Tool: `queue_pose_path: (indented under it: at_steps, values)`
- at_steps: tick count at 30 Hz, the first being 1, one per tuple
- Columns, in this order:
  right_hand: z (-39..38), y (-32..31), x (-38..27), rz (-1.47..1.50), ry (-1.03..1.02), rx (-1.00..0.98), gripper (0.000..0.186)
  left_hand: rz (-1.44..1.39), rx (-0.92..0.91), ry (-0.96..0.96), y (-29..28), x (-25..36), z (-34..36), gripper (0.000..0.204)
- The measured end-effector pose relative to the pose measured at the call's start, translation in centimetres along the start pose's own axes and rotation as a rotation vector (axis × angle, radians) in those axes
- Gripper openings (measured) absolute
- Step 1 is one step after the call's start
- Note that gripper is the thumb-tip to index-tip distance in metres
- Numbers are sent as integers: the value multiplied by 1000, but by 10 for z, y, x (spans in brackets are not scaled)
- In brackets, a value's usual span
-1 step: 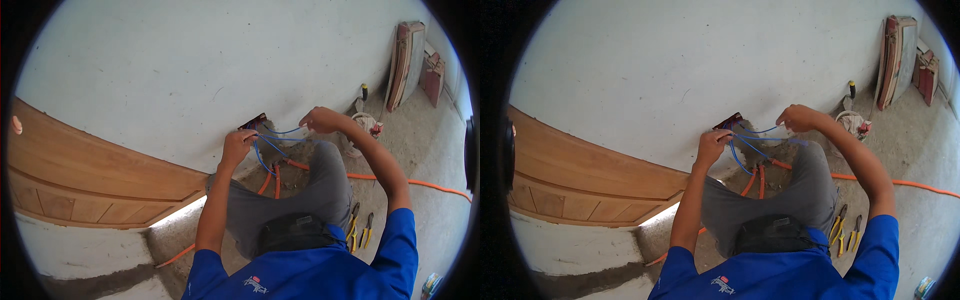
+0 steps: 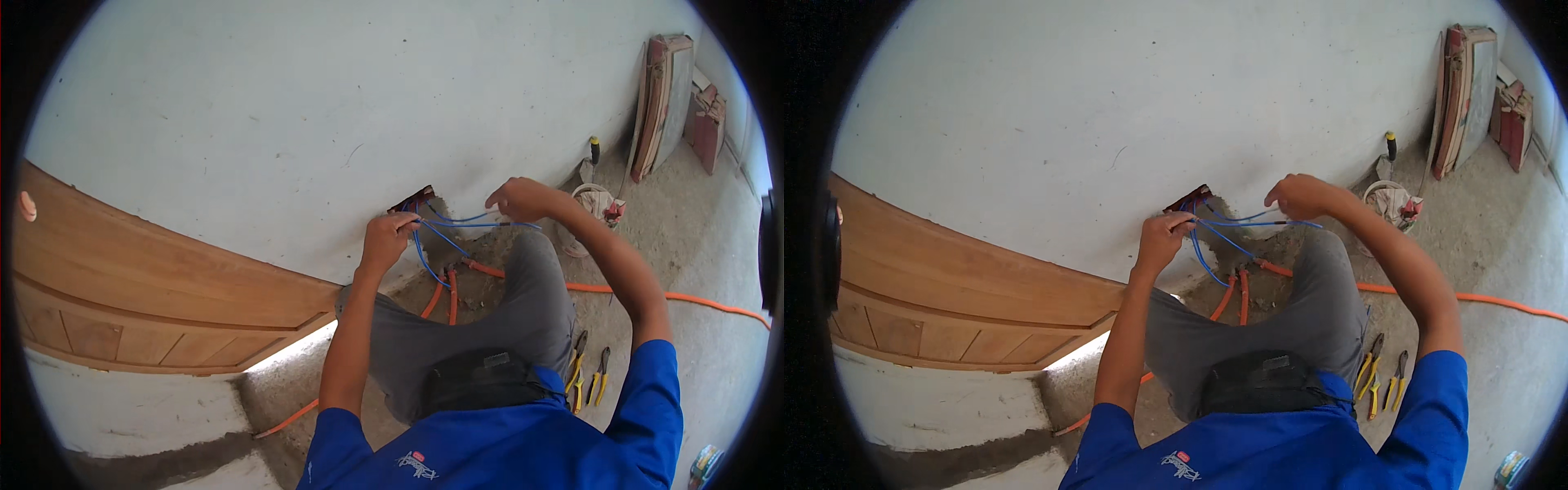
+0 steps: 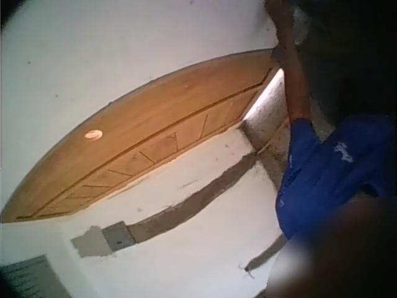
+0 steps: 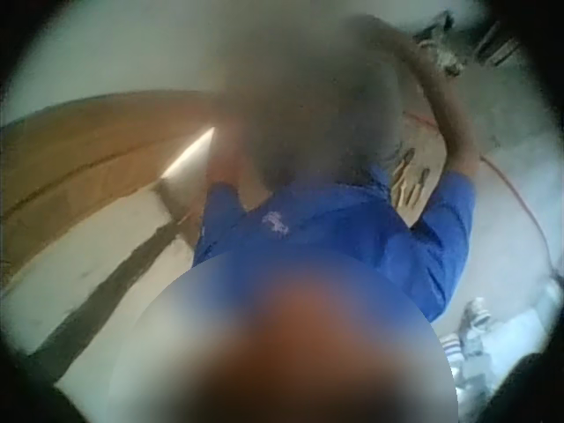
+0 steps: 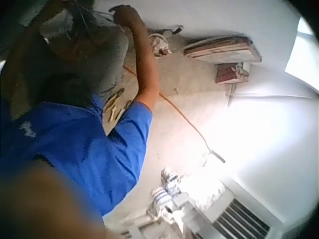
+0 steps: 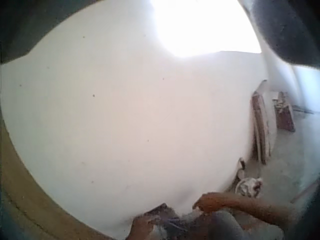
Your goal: The recorder is preparing and connecting electrical wires to a wall socket using pliers and tape.
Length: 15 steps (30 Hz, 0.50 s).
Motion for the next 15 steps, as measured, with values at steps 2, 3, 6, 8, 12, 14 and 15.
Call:
queue_pose_path:
  at_steps: [2,3,6,8,12,14,15]
  values:
    - [0,7,-26,-124,-28,1,37,19,11,-12,-4,-3,-4,27]
    - [2,14,-33,-123,-33,1,37,48,-3,7,-4,-3,-5,27]
    - [10,38,-31,-113,-142,-11,35,35,-16,45,0,1,1,28]
    - [10,38,-45,53,-132,-12,36,4,-4,39,-1,-3,-2,28]
    - [12,30,-40,139,-195,185,32,-10,7,10,2,-2,0,28]
    - [9,18,-45,63,-180,283,28,-20,21,-5,2,-3,-1,28]
    - [7,10,-48,-14,-164,383,24,13,25,11,1,-3,-1,27]
Point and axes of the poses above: each hand's wrist, its own z-axis towards the middle knuckle, its own y-axis out of the palm, x = y × z, the point moved 5 cm from there along z, towards the middle knuckle, and after that the axes turned 6 degrees about y, right-handed, at the moved point
